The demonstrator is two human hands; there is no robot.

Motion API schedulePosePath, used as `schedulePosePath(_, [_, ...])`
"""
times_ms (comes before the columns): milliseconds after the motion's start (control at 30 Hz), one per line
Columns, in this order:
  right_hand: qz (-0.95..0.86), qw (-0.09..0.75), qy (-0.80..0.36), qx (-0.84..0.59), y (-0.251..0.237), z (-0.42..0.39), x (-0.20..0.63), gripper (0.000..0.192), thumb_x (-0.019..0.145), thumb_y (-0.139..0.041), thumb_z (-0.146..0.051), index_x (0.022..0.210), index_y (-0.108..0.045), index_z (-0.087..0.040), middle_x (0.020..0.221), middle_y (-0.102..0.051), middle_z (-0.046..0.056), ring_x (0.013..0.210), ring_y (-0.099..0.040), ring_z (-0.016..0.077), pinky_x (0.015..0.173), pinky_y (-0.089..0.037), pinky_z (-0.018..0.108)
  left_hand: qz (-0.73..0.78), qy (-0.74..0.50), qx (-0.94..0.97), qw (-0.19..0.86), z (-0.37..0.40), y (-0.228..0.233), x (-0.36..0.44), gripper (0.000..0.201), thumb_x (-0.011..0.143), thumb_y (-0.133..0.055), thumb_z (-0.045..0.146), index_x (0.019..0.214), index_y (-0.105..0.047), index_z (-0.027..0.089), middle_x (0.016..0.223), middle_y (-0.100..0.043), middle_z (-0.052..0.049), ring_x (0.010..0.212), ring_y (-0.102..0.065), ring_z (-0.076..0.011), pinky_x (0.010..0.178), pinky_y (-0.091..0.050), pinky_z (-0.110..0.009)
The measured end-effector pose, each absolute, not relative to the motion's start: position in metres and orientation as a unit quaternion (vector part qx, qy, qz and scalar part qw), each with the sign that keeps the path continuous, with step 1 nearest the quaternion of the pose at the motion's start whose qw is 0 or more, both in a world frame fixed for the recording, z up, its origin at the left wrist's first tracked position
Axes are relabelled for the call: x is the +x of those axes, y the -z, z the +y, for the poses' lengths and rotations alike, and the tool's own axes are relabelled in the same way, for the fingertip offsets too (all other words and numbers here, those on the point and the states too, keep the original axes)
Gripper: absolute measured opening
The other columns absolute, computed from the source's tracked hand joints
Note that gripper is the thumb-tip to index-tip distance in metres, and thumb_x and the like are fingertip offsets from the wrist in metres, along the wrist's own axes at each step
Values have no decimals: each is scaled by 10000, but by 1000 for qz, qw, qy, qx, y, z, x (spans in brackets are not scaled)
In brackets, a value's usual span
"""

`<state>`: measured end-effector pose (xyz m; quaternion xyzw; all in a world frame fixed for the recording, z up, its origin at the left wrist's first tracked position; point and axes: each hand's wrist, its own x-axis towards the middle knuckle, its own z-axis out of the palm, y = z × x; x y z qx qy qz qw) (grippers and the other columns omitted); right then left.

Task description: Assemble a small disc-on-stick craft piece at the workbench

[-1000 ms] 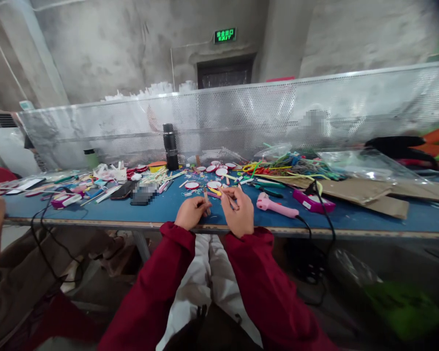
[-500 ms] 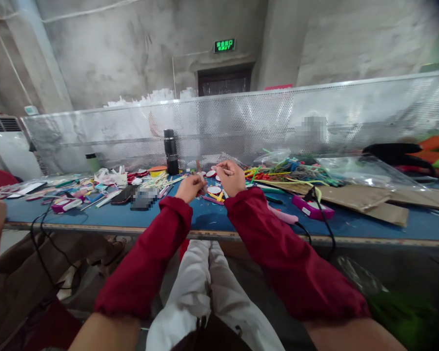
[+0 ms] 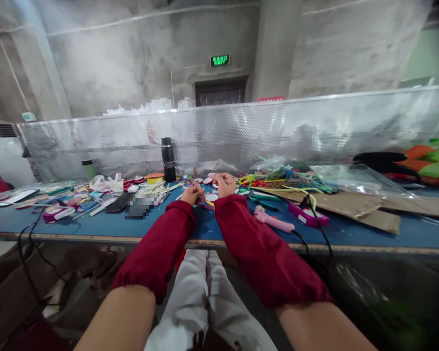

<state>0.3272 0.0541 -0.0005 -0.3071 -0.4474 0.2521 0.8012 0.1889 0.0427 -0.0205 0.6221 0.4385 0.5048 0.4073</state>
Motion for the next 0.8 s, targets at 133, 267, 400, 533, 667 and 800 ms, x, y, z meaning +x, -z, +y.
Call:
schedulePosePath(133, [-479, 778, -279, -296, 11, 46, 329, 113, 676, -595, -338, 665, -556, -233, 508, -566, -56, 546, -627, 157, 551, -470, 256, 435, -480, 631, 427, 29, 27, 185, 162, 875, -733, 211, 797, -602, 158, 685, -718, -7, 480, -599, -97, 484, -412, -190])
schedulePosePath(267, [-517, 741, -303, -303, 19, 41, 331, 134, 678, -579, -335, 621, -491, -252, 460, -513, -49, 606, -696, 208, 478, -417, 248, 425, -414, 659, 463, 13, 36, 186, 162, 886, -703, 179, 770, -592, 157, 652, -714, -8, 469, -611, -107, 461, -409, -187])
schedulePosePath(400, [-533, 708, -300, -353, 20, 44, 335, 243, 746, -564, -383, 579, -438, -260, 436, -490, -36, 533, -640, 191, 444, -358, 255, 439, -396, 655, 471, 10, 40, 187, 174, 868, -701, 148, 743, -582, 161, 629, -716, -11, 455, -615, -114, 453, -424, -191])
schedulePosePath(533, [-529, 699, -282, -389, 19, 50, 341, 308, 780, -580, -398, 538, -454, -256, 396, -444, -51, 411, -451, 137, 441, -344, 269, 449, -385, 651, 476, 13, 39, 186, 182, 844, -728, 154, 735, -584, 173, 631, -725, -4, 473, -635, -115, 461, -444, -185])
schedulePosePath(667, [-528, 692, -259, -419, 19, 53, 347, 340, 786, -599, -417, 520, -466, -252, 381, -440, -55, 398, -423, 133, 437, -337, 270, 449, -377, 653, 480, 11, 37, 185, 215, 808, -784, 180, 715, -591, 170, 633, -724, -11, 482, -640, -118, 483, -476, -197])
schedulePosePath(800, [-549, 677, -239, -427, 22, 56, 350, 324, 796, -580, -431, 539, -514, -245, 387, -463, -49, 421, -495, 149, 446, -357, 261, 444, -374, 656, 482, 7, 36, 185, 240, 794, -816, 207, 700, -604, 147, 647, -728, -36, 494, -641, -121, 519, -516, -222])
